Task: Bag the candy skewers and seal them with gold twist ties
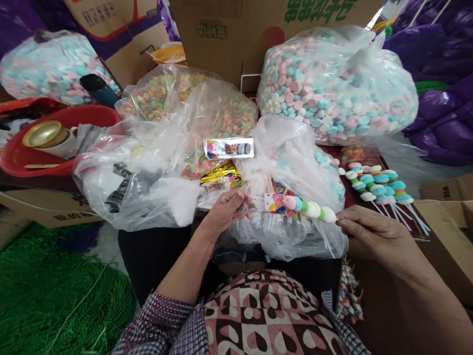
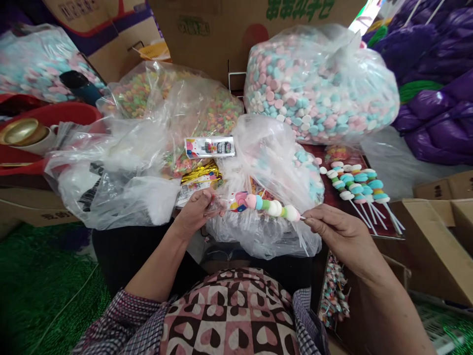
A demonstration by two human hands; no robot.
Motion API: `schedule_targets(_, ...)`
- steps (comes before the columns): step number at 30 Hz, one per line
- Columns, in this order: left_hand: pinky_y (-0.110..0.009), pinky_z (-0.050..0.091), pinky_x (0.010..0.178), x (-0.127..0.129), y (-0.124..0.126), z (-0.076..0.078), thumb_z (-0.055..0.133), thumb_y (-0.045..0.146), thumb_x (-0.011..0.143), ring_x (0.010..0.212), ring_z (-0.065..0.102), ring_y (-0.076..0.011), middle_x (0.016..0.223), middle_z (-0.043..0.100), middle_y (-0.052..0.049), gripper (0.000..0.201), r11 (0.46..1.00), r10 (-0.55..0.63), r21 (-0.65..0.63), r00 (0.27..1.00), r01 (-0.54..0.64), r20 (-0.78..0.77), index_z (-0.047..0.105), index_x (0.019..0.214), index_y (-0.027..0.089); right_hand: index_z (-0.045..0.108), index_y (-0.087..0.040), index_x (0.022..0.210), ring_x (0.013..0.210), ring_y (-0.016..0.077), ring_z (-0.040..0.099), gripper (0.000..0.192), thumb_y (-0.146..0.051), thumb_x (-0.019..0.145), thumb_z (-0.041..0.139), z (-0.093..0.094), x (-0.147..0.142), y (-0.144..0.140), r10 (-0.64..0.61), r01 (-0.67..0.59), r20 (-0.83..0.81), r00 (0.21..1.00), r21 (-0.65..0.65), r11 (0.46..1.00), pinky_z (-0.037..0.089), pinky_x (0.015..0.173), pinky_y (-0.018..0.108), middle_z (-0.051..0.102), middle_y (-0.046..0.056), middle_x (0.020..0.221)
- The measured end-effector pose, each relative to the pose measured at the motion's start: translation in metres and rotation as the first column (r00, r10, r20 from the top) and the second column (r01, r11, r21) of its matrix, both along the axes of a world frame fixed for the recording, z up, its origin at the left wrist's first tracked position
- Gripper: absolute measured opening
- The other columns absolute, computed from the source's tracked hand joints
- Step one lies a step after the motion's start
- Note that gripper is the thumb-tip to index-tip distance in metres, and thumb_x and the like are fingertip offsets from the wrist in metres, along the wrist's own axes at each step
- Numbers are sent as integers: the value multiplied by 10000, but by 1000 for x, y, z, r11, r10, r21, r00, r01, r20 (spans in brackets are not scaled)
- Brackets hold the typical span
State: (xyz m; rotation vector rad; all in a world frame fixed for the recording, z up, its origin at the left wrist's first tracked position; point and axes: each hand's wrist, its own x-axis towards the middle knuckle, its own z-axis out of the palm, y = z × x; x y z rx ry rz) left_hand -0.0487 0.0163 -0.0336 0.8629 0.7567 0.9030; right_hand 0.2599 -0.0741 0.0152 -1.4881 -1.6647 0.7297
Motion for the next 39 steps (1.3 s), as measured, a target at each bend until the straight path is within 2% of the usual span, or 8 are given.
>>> schedule_targets(3,-212,406,483,0,0,-2,782,698,623,443,507,-87,459,450,57,574,1000,-22,18,1000,22,21,567,630,165,777,-287,802,684,141,646,117,-390,833,731,-1,3,-1,-8,8,20,1000,4,1000,505,628,222,726,11,771)
schedule_targets(10,-187,261,388,1,1,0,760,694,660,345,339,-33,476,533,39,564,994,-82,81,995,77,54,585,662,158,765,-260,770,673,141,624,136,-393,798,751,-2,7,-5,-56,55,-11,998,-29,998,496,618,240,712,18,765)
schedule_targets(17,-197,354,422,1,1,0,757,675,683,343,345,-40,400,421,69,547,991,-94,107,991,84,91,590,630,157,759,-234,762,672,159,612,162,-394,786,751,-3,4,-6,-97,95,-12,995,-76,993,499,621,283,700,37,765)
schedule_targets(22,-182,235,381,-2,2,-5,714,736,673,421,441,-61,551,591,-6,597,980,-141,128,987,150,-73,652,684,142,771,-244,780,697,165,634,139,-378,795,736,-3,8,-6,-62,64,54,997,-37,997,518,658,288,714,37,782)
schedule_targets(26,-199,246,416,-4,2,-4,651,750,724,450,378,-59,552,526,15,610,966,-147,184,969,185,-201,683,716,142,773,-252,803,738,165,650,77,-315,806,729,-4,9,-6,-76,77,51,996,-13,997,520,691,286,725,32,810)
schedule_targets(30,-212,285,488,-5,2,9,607,666,814,499,350,-67,557,466,32,544,915,-124,324,933,239,-337,671,678,143,768,-244,781,730,180,640,101,-339,803,738,-4,1,-5,-100,99,42,994,21,995,528,698,317,718,43,789)
schedule_targets(36,-218,364,596,-7,3,18,661,484,824,642,505,-115,709,637,-6,331,834,-117,434,877,342,-466,749,825,165,761,-238,751,717,199,644,177,-414,733,774,-6,-11,-8,-262,261,-17,965,-31,965,529,690,345,725,39,761)
schedule_targets(39,-210,338,570,-8,1,18,761,481,746,606,462,-99,665,608,18,337,816,-112,438,847,377,-520,776,893,179,763,-229,762,735,214,673,205,-427,710,765,-7,-12,-9,-322,322,11,947,-99,942,552,750,369,753,43,777)
